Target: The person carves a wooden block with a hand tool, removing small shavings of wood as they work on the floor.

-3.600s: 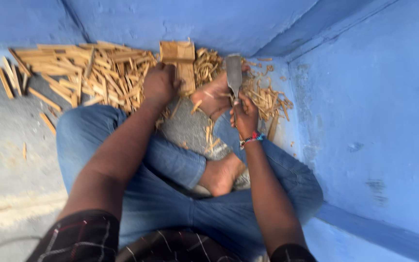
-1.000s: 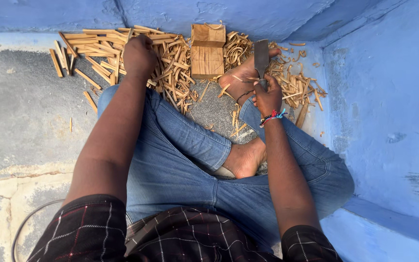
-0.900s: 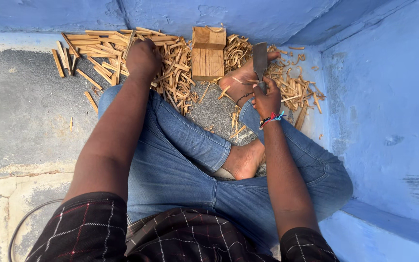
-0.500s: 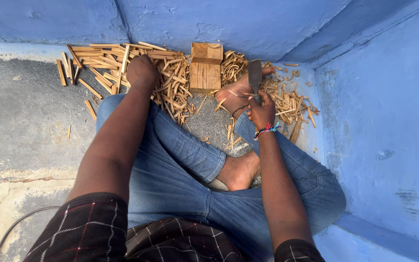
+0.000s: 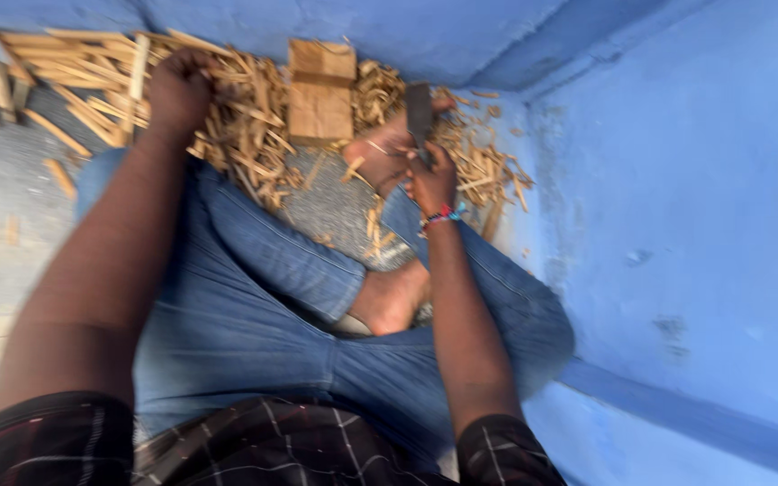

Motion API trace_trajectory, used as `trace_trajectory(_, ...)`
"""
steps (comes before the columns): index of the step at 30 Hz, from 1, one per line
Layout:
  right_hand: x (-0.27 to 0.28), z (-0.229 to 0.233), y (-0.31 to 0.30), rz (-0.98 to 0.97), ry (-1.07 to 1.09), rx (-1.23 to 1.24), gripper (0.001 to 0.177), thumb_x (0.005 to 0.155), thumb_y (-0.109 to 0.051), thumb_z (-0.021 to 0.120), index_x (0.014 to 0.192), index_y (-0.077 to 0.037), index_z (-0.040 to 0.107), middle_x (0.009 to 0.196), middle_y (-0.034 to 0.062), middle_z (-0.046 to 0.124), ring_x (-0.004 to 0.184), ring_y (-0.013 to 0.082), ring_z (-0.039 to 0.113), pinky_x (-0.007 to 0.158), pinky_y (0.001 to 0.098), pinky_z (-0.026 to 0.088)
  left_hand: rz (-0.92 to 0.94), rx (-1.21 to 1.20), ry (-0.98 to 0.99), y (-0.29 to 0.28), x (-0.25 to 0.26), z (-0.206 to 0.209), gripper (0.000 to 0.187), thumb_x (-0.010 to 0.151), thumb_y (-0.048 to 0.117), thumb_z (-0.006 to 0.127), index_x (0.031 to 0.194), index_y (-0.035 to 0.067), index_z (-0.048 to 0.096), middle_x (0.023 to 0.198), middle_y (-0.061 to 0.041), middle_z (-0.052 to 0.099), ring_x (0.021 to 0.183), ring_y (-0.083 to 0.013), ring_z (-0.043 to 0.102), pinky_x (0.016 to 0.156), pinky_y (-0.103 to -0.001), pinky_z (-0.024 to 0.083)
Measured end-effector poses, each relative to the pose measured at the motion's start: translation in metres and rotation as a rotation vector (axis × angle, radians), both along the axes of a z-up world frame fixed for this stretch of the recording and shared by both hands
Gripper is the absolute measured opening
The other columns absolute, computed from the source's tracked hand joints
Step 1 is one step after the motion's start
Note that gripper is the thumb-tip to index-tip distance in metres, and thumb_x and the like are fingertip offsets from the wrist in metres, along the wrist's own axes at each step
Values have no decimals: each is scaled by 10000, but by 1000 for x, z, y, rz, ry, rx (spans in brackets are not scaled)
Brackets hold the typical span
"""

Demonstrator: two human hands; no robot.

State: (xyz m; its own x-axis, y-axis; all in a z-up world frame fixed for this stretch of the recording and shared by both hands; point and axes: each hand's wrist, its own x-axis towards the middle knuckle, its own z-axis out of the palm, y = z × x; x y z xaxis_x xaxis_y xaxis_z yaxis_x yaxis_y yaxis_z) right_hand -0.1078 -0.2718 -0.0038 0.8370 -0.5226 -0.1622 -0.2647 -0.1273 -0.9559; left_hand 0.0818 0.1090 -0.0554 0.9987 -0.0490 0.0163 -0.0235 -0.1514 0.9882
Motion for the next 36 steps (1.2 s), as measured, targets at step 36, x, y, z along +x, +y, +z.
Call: trace_trajectory(36, -6, 17, 12, -32, 83, 11, 451, 941, -188, 725, 1354, -65, 593, 724, 18, 641, 479, 73, 569, 392, 220, 427, -472, 672, -423, -107, -57, 49, 356, 779, 174, 718, 1119, 70, 708, 1082, -181, 675, 1014, -394, 661, 852, -481, 536)
